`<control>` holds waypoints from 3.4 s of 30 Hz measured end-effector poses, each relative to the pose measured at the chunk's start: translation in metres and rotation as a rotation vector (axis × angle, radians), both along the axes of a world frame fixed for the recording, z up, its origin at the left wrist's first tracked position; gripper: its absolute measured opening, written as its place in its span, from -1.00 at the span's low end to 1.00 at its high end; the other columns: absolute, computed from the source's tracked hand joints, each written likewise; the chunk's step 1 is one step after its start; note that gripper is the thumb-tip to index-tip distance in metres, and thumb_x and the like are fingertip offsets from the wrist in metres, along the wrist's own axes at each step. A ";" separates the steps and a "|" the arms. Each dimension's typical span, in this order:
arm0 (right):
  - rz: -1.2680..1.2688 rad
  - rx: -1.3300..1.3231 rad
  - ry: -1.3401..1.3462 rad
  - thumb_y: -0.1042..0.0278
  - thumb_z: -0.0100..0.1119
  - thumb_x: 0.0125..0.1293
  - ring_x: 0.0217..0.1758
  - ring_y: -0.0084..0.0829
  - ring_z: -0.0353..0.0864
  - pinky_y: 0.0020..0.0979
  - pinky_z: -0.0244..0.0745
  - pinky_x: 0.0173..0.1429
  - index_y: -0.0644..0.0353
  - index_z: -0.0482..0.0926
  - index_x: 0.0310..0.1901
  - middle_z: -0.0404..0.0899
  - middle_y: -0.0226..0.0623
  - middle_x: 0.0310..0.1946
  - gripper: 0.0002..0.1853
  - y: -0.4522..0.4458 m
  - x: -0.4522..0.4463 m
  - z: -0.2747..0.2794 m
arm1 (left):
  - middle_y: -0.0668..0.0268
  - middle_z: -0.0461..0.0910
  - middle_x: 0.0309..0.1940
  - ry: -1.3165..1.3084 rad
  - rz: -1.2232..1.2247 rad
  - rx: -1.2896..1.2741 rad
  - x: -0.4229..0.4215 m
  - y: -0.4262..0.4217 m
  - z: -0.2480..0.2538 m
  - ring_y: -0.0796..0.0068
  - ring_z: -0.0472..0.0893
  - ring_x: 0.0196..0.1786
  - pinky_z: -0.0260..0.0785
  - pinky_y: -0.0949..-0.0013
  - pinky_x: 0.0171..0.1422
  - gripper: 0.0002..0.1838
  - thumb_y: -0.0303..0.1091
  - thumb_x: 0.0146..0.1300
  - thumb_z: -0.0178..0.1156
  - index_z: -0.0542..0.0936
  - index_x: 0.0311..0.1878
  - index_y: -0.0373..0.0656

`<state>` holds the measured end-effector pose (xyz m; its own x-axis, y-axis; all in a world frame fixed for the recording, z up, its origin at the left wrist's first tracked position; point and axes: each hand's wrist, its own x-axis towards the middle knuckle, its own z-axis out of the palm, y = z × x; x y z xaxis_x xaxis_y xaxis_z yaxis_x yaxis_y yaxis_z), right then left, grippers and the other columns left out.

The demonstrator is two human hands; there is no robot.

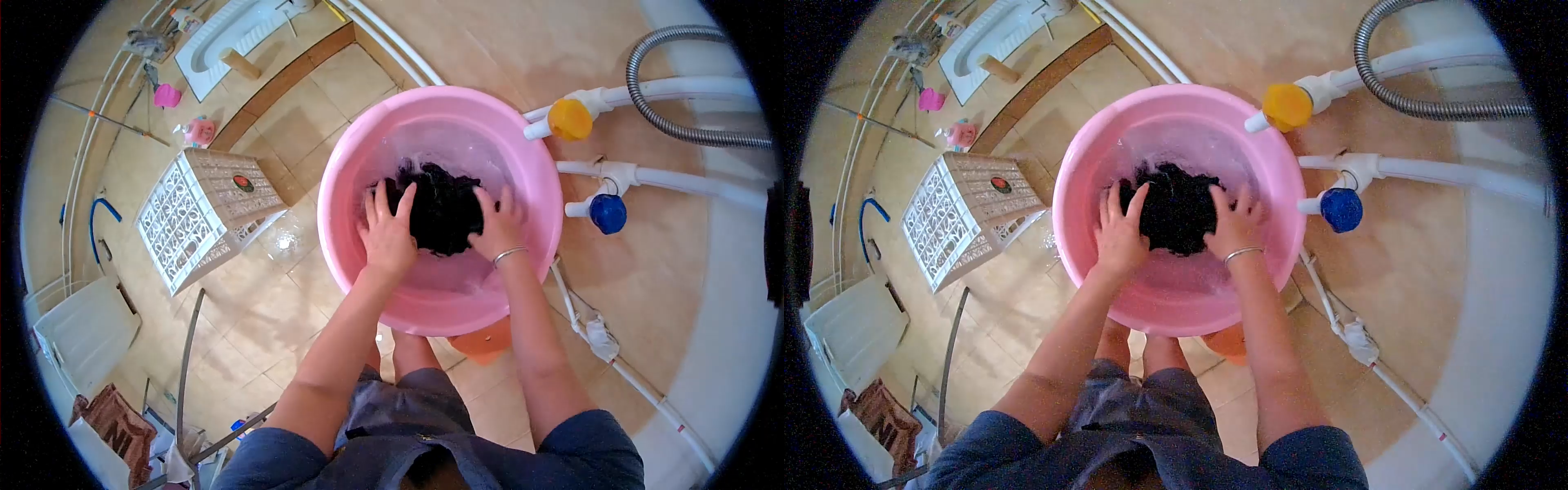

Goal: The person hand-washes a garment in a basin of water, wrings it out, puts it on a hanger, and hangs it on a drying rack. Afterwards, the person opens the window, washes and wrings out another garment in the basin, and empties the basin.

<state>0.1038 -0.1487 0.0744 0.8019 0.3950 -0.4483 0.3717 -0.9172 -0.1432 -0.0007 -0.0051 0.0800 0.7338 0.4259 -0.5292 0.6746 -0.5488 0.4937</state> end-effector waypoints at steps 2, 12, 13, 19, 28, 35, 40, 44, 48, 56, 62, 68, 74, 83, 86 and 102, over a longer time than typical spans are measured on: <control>0.135 -0.055 0.218 0.18 0.26 -0.14 0.23 0.16 -0.10 0.19 -0.05 0.14 -0.32 0.09 0.17 -0.24 -0.10 0.27 -0.22 0.022 -0.019 0.016 | 0.21 -0.13 0.27 -0.094 -0.110 0.217 0.002 -0.005 -0.026 0.02 -0.15 0.31 -0.11 -0.22 0.18 -0.31 -0.45 -0.08 0.06 0.14 0.19 0.24; 0.266 -0.133 -0.052 0.25 0.19 -0.16 0.09 -0.13 0.22 -0.06 0.19 0.09 -0.10 0.25 0.10 0.23 -0.20 0.10 -0.34 0.029 -0.002 -0.092 | 0.13 0.34 0.01 0.066 -0.188 0.103 0.046 0.018 -0.066 0.11 0.27 0.11 -0.05 -0.02 0.22 -0.55 -0.14 -0.14 0.09 0.48 -0.10 -0.07; 0.269 -0.136 -0.044 0.25 0.19 -0.16 0.09 -0.13 0.22 -0.06 0.19 0.09 -0.10 0.25 0.10 0.23 -0.20 0.10 -0.34 0.032 0.007 -0.088 | 0.04 0.41 -0.10 -0.113 -0.085 0.033 0.042 0.020 -0.085 0.06 0.35 0.01 0.06 0.06 0.17 -0.58 -0.09 -0.17 0.11 0.53 -0.21 -0.11; -0.302 0.942 0.067 0.45 0.23 -0.32 -0.25 -0.18 0.50 -0.36 0.38 -0.07 0.21 0.38 -0.06 0.48 -0.09 -0.26 -0.40 0.033 0.007 -0.076 | 0.21 0.31 0.07 -0.240 0.996 -1.857 0.039 0.019 -0.070 0.25 0.33 0.09 0.14 0.21 0.20 -0.32 0.21 0.13 -0.18 0.25 0.14 -0.14; -0.967 1.727 0.839 0.06 0.00 0.07 0.01 -0.18 0.36 -0.25 0.23 0.12 0.27 0.36 -0.04 0.34 -0.07 -0.02 -0.51 0.011 -0.052 0.027 | 0.16 0.48 -0.20 -0.417 0.685 -1.417 0.037 0.004 0.045 0.37 0.50 -0.17 0.34 0.39 -0.03 -0.54 -0.22 0.06 0.07 0.34 -0.02 -0.34; -1.124 2.023 1.078 0.23 -0.05 0.09 -0.06 -0.31 0.40 -0.39 0.31 0.01 0.26 0.32 -0.01 0.40 -0.19 -0.10 -0.57 0.005 -0.053 0.018 | 0.26 0.46 -0.43 -0.768 0.191 -0.897 0.038 -0.007 0.065 0.49 0.45 -0.32 0.30 0.45 -0.16 -0.70 -0.46 -0.13 0.10 0.42 -0.23 -0.27; -0.668 1.627 0.470 0.31 0.14 -0.06 -0.13 -0.27 0.43 -0.36 0.36 -0.08 0.26 0.35 -0.05 0.42 -0.20 -0.16 -0.53 0.019 -0.065 0.024 | 0.01 0.46 -0.37 -0.710 -0.261 -0.411 0.041 0.021 0.046 0.03 0.48 -0.29 0.35 0.20 -0.26 -0.58 -0.25 -0.19 0.21 0.40 -0.22 -0.21; -0.070 0.754 0.000 0.30 0.28 -0.19 -0.17 -0.16 0.44 -0.31 0.37 -0.15 0.24 0.35 -0.04 0.40 -0.13 -0.21 -0.41 -0.006 -0.047 0.024 | 0.14 0.43 -0.24 -0.533 -0.474 0.218 0.038 0.060 0.033 0.14 0.46 -0.30 0.29 0.21 -0.26 -0.55 -0.24 -0.25 0.25 0.41 -0.21 -0.15; 0.120 0.362 0.002 0.19 0.36 -0.29 0.09 0.05 0.16 -0.13 0.14 0.10 -0.04 0.23 0.11 0.08 0.07 0.09 -0.20 -0.019 -0.036 0.021 | 0.20 0.26 0.04 -0.216 -0.354 0.414 0.025 0.046 -0.004 0.11 0.27 0.05 0.17 0.02 -0.02 -0.50 -0.26 -0.22 0.23 0.40 -0.09 -0.03; -0.206 -0.137 0.166 -0.05 0.30 -0.24 0.29 0.06 -0.21 0.11 -0.08 0.20 -0.13 0.02 0.23 -0.12 0.08 0.22 -0.06 0.012 -0.040 -0.058 | 0.19 -0.01 0.24 -0.071 -0.501 0.382 0.026 0.001 -0.085 -0.01 -0.11 0.29 -0.33 -0.28 0.20 -0.38 -0.05 -0.02 0.07 0.19 0.19 0.24; -0.079 -0.424 0.066 -0.28 0.11 -0.18 0.32 0.00 -0.29 0.25 -0.22 0.16 0.04 0.09 0.21 -0.09 -0.02 0.24 -0.09 0.010 -0.036 -0.112 | 0.03 0.11 0.17 0.110 -0.684 0.202 0.057 0.016 -0.079 -0.03 -0.10 0.29 -0.26 0.02 0.32 -0.45 -0.19 0.00 -0.03 0.28 0.13 -0.12; 0.274 -0.385 0.268 -0.13 0.10 -0.10 0.24 0.02 0.00 -0.06 -0.13 0.27 0.32 0.09 0.17 0.05 0.09 0.17 -0.12 -0.001 0.005 -0.070 | 0.14 0.01 0.25 0.007 -0.446 0.123 0.041 0.009 -0.098 0.09 -0.13 0.32 -0.34 0.06 0.34 -0.47 -0.21 0.08 -0.12 0.20 0.20 0.04; -0.324 0.282 0.495 -0.01 0.22 -0.08 -0.09 -0.31 0.42 -0.38 0.26 0.03 0.30 0.39 -0.07 0.46 -0.11 -0.18 -0.39 -0.037 0.013 -0.055 | 0.12 0.00 0.24 0.071 -0.476 0.037 0.011 0.007 -0.082 0.00 -0.13 0.30 -0.14 0.12 0.31 -0.37 -0.21 0.03 0.01 0.12 0.21 -0.06; -0.548 0.873 0.068 0.39 0.16 0.02 -0.41 -0.66 0.34 -0.62 0.27 -0.29 0.25 0.46 -0.46 0.43 -0.50 -0.51 -0.87 -0.029 -0.036 0.120 | 0.17 0.10 0.19 -0.254 -0.290 -0.094 -0.024 0.004 -0.010 0.11 0.03 0.27 -0.11 -0.06 0.24 -0.15 -0.22 -0.19 0.26 0.05 0.20 -0.07; -0.511 1.004 0.026 0.47 0.16 0.01 -0.40 -0.67 0.34 -0.62 0.27 -0.28 0.23 0.46 -0.43 0.42 -0.51 -0.50 -0.91 -0.011 -0.051 0.186 | 0.17 0.07 0.21 -0.474 -0.333 -0.226 -0.015 -0.002 0.016 0.11 0.02 0.27 -0.13 -0.07 0.25 -0.12 -0.21 -0.23 0.29 0.05 0.20 -0.07; -0.326 0.933 -0.295 0.46 0.08 0.11 -0.38 -0.65 0.36 -0.59 0.28 -0.23 0.24 0.46 -0.44 0.43 -0.48 -0.49 -0.95 0.000 -0.031 0.238 | 0.16 0.49 -0.23 -0.505 0.037 -0.125 -0.043 0.036 0.061 0.18 0.49 -0.17 0.34 0.25 -0.13 -0.69 -0.32 -0.06 0.19 0.46 -0.19 -0.10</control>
<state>0.0731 -0.1491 0.3119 0.9608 0.2284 0.1571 0.2605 -0.5503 -0.7933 -0.0438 0.0307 0.1410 0.8963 0.4130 -0.1616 0.3534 -0.4452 0.8228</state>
